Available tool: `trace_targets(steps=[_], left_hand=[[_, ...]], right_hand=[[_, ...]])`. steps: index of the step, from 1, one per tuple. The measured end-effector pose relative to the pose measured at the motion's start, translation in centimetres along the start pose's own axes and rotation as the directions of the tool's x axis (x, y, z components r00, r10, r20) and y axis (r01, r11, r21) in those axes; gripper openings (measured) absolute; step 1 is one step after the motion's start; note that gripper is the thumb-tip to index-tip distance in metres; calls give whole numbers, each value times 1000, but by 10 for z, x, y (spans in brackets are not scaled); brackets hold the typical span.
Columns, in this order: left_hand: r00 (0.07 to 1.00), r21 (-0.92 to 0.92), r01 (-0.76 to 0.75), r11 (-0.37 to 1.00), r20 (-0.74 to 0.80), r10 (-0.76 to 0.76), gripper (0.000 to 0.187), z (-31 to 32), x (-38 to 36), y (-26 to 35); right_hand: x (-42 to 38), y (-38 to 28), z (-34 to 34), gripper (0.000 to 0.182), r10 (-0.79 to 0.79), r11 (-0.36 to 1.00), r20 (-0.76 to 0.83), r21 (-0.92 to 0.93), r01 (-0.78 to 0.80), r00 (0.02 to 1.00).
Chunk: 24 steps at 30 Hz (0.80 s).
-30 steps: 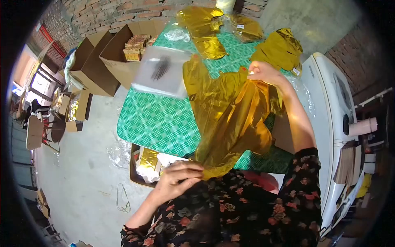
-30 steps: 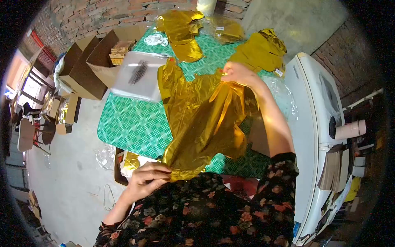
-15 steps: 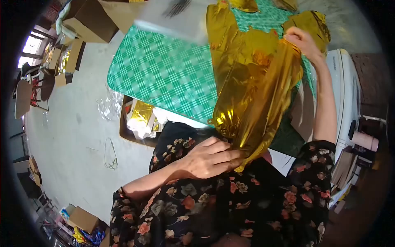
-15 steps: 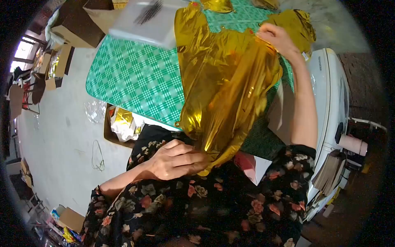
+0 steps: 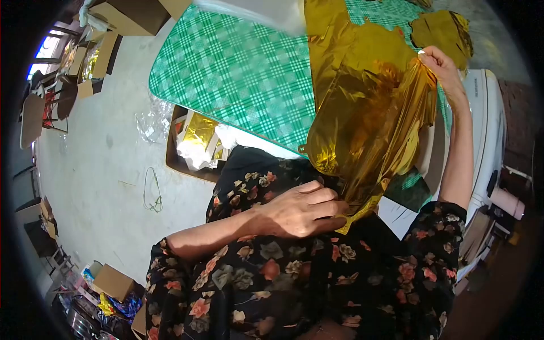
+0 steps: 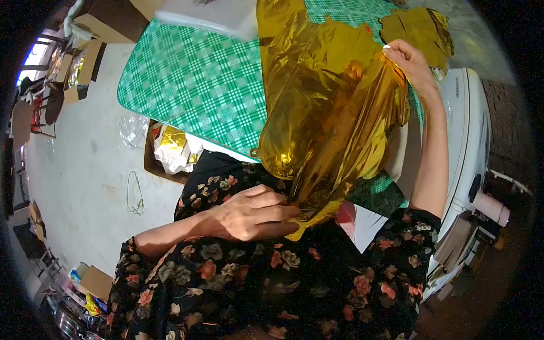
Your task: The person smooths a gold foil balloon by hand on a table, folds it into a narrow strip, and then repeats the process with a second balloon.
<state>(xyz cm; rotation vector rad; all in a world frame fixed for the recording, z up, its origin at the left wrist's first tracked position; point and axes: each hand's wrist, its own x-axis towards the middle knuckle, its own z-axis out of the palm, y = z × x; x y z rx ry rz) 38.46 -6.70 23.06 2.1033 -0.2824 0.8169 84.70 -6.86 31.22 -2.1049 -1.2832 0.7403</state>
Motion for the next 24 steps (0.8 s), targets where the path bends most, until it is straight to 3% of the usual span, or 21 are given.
trace_targets(steps=[5, 9, 17, 20, 24], left_hand=[[1000, 9, -3, 1000, 17, 3, 40, 1, 0, -1], [999, -6, 1, 1000, 45, -1, 39, 1, -1, -1], [991, -58, -48, 997, 119, 55, 40, 13, 5, -9], [977, -123, -55, 991, 196, 79, 43, 17, 14, -12], [932, -115, 79, 990, 361, -32, 43, 3, 28, -2]], right_hand=[[4, 9, 15, 21, -65, 998, 44, -21, 66, 997], [5, 12, 32, 22, -172, 969, 92, -164, 185, 981], [-3, 15, 41, 22, -208, 916, 49, -339, 212, 977], [-7, 13, 44, 23, -211, 894, 28, -398, 204, 977], [-8, 15, 44, 24, -190, 884, 19, -431, 179, 982]])
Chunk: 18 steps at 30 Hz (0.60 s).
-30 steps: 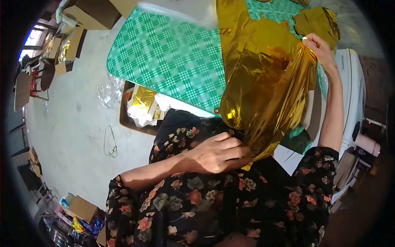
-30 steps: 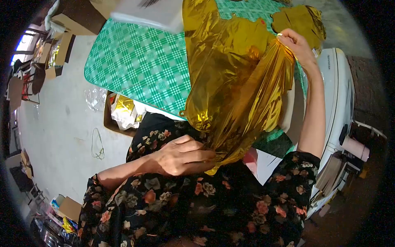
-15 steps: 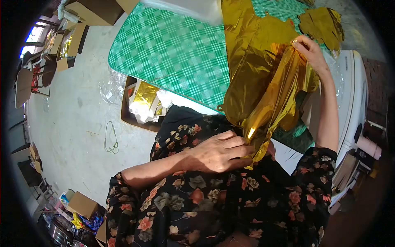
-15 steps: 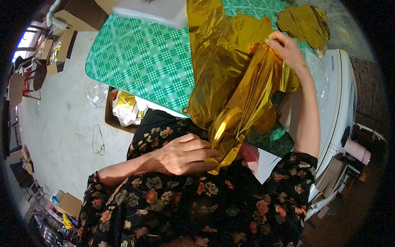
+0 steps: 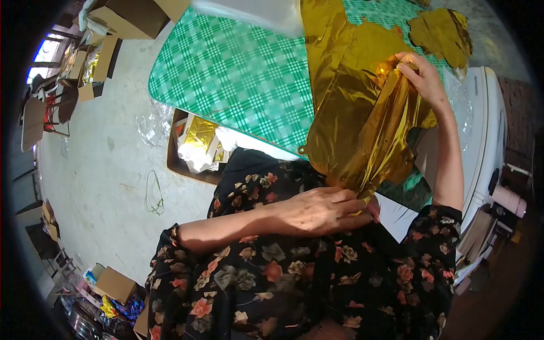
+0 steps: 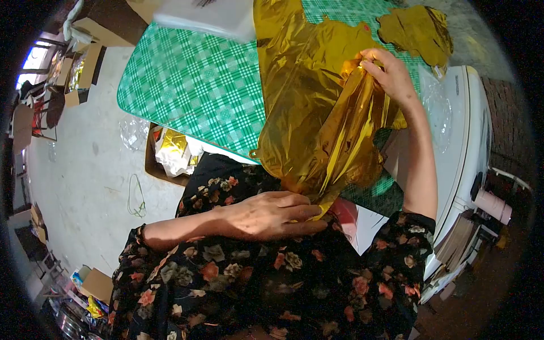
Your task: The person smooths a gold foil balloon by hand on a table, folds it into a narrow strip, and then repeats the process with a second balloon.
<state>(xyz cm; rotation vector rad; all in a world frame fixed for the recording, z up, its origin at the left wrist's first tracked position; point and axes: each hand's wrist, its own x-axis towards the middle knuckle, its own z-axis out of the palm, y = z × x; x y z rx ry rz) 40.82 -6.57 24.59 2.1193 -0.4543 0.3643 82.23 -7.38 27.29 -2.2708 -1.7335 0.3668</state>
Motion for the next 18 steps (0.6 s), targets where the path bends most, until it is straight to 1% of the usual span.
trace_targets(steps=[3, 6, 7, 8, 9, 10, 12, 13, 15, 18], left_hand=[[994, 12, -19, 1000, -104, 21, 43, 8, -2, -5], [966, 185, 17, 983, -256, 31, 47, 13, -17, -16], [945, 274, 47, 960, -325, 46, 51, 2, -17, -18], [927, 224, 124, 967, -373, -33, 48, -9, -21, -18], [912, 281, 205, 938, -403, -78, 47, -21, -26, -20], [893, 333, 283, 899, -435, -120, 46, -32, -31, -22], [878, 388, 381, 839, -437, -197, 45, -50, -37, -26], [865, 367, 399, 840, -454, -213, 45, -52, -39, -27], [883, 386, 387, 837, -416, -217, 43, -51, -41, -31], [897, 419, 375, 827, -390, -209, 37, -45, -40, -37]], right_hand=[[-2, -4, -2, 24, 43, 999, 5, -11, -43, 999], [-3, -2, -3, 24, -21, 999, 17, -27, 22, 1000], [-4, -3, -2, 26, -35, 999, -10, -13, 35, 999], [-4, -4, -1, 28, -49, 999, -38, 1, 49, 998], [-5, -4, 1, 30, -61, 998, -67, 16, 63, 996], [-6, -2, 1, 29, -65, 997, -64, 41, 68, 996], [-6, 1, 2, 29, -72, 993, -59, 92, 77, 996], [-6, 2, 1, 27, -76, 990, -74, 114, 84, 994], [-7, 2, -3, 25, -85, 983, -103, 156, 101, 991], [-17, 0, -22, 21, 39, 922, -47, 386, -18, 998]])
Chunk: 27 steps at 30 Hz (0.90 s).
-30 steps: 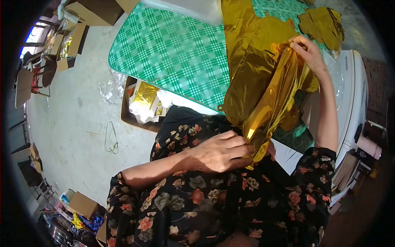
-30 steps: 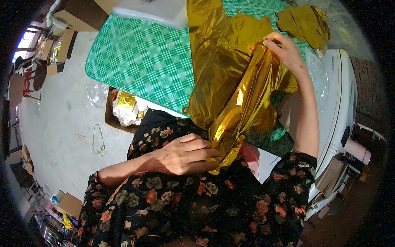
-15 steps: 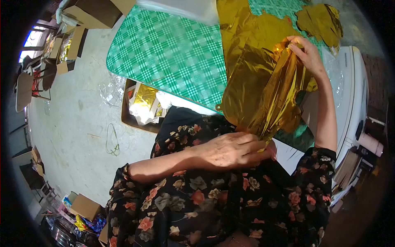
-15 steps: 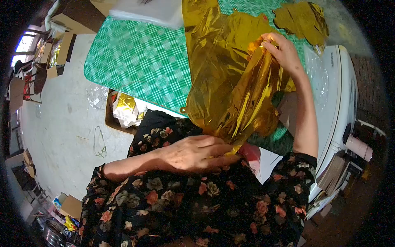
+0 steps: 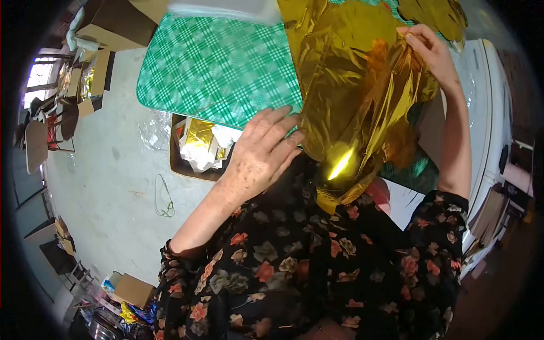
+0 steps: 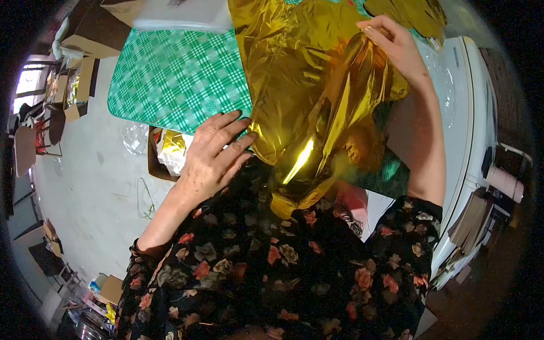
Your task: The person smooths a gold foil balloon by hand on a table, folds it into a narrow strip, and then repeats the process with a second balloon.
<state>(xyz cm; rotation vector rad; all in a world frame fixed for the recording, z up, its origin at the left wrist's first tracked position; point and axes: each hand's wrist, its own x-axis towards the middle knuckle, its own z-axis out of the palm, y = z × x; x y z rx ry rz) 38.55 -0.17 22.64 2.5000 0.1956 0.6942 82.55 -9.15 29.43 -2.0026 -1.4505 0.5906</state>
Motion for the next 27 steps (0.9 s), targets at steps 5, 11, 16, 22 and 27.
trace_targets(steps=[5, 11, 16, 22, 27], left_hand=[[1000, 13, -19, 1000, 3, 19, 33, 3, 4, 0], [999, 11, -32, 999, -1, 32, 38, 4, 3, -3], [1000, 6, -28, 1000, 1, 28, 48, 4, 5, -2], [1000, -12, -6, 1000, -6, 6, 56, 6, 1, -3], [998, -56, 53, 997, -29, -55, 58, 7, 0, -1]], right_hand=[[-47, -32, -17, 21, -47, 968, -176, 236, 89, 983], [-101, -33, -57, 22, 12, 952, -260, 298, 69, 966], [-126, -49, -65, 25, 60, 977, -353, 213, 18, 934], [-143, -75, -53, 21, 122, 976, -256, 204, -70, 959], [-159, -96, -43, 15, 204, 971, -217, 171, -169, 955]])
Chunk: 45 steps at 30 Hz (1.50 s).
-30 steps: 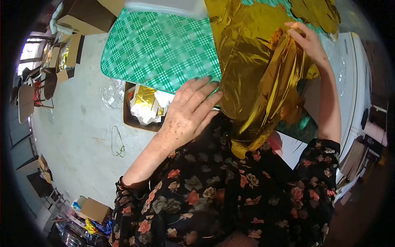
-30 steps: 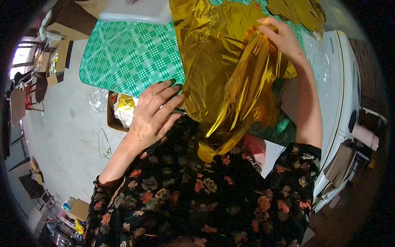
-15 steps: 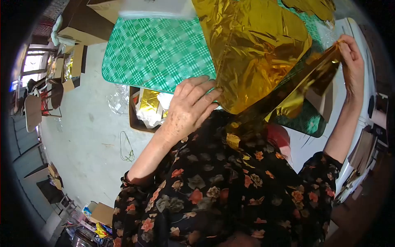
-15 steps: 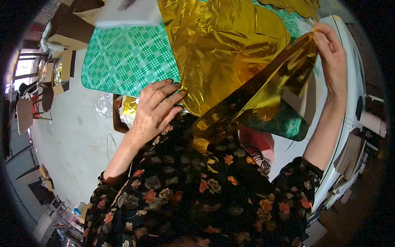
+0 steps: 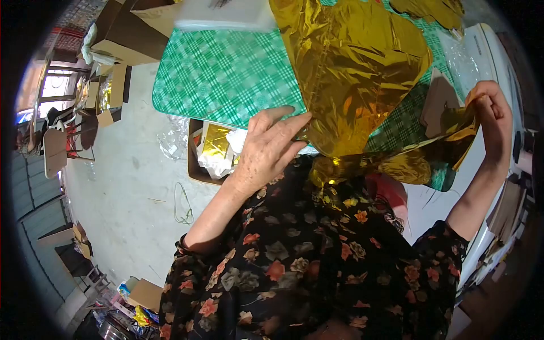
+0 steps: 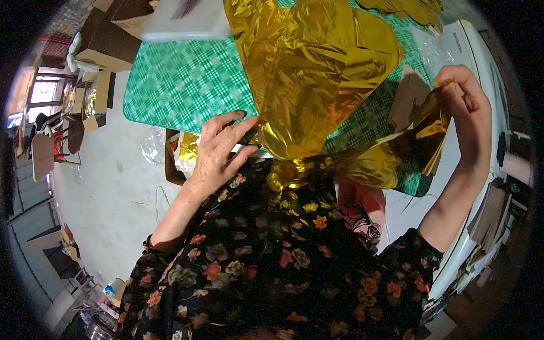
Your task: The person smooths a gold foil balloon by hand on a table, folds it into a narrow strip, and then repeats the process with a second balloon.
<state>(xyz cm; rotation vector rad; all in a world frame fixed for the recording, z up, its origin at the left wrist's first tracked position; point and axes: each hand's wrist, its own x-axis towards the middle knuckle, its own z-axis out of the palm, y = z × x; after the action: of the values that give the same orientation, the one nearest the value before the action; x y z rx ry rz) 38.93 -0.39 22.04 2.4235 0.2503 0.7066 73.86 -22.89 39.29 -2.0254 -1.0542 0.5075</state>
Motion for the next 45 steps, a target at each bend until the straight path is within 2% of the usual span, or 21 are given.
trace_targets(steps=[8, 11, 14, 17, 18, 19, 21, 23, 24, 25, 27, 30, 33, 34, 37, 41, 45], left_hand=[[999, -62, 33, 998, -42, -35, 59, 5, -3, -2], [999, -58, 16, 998, -50, -19, 56, 8, -3, -4], [997, -36, 21, 999, -67, -23, 50, 9, -3, -4], [999, 8, -24, 1000, -37, 24, 44, 9, -5, -6], [999, 19, -30, 999, -27, 30, 43, 9, -5, -7], [999, 30, -36, 999, -17, 37, 41, 8, -5, -6], [999, 45, -48, 998, -8, 48, 40, 8, -5, -7], [998, 50, -59, 997, -8, 60, 39, 9, -5, -7], [997, 51, -66, 997, -24, 67, 37, 10, -5, -8], [998, 58, -60, 997, -25, 61, 36, 11, -4, -7], [999, 74, -45, 996, -25, 47, 34, 11, -4, -5], [998, 86, -48, 995, -32, 50, 32, 12, -3, -4], [998, 85, -37, 996, -37, 40, 31, 12, -2, -1], [999, 89, -32, 996, -36, 35, 30, 12, -2, 0], [999, 109, -25, 994, -37, 30, 27, 12, -2, -1], [998, 105, -21, 994, -58, 27, 25, 13, 0, 1], [997, 95, -9, 995, -69, 16, 22, 13, 2, 2]], right_hand=[[-7, -7, 4, 21, -70, 997, 13, -22, 71, 997], [-5, -9, 6, 17, -52, 998, 19, -43, 53, 998], [-4, -15, 13, 12, -12, 999, 6, 30, 11, 1000], [-6, -32, 22, 15, 96, 986, 196, 114, -120, 976], [-6, -23, 23, 20, 74, 996, 326, 24, -87, 942], [-7, -35, 36, 24, -99, 994, 420, -3, 110, 902], [-13, -42, 58, 26, 14, 994, 516, -100, 44, 856], [-23, -23, 79, 24, -154, 951, 566, -137, 277, 810], [-30, -19, 89, 19, -185, 903, 596, -212, 375, 782], [-40, -19, 99, 14, -229, 865, 594, -240, 441, 771], [-58, -23, 116, 10, -61, 918, 516, -306, 250, 855], [-76, 4, 132, 12, -147, 891, 394, -345, 294, 907], [-93, 19, 147, 17, -147, 901, 311, -350, 257, 939], [-96, 19, 149, 24, -147, 889, 336, -369, 273, 930], [-102, 17, 160, 25, -175, 893, 316, -348, 285, 933], [-107, 33, 180, 45, -352, 779, 204, -477, 407, 913], [-107, 30, 189, 61, -334, 763, 146, -538, 358, 931]])
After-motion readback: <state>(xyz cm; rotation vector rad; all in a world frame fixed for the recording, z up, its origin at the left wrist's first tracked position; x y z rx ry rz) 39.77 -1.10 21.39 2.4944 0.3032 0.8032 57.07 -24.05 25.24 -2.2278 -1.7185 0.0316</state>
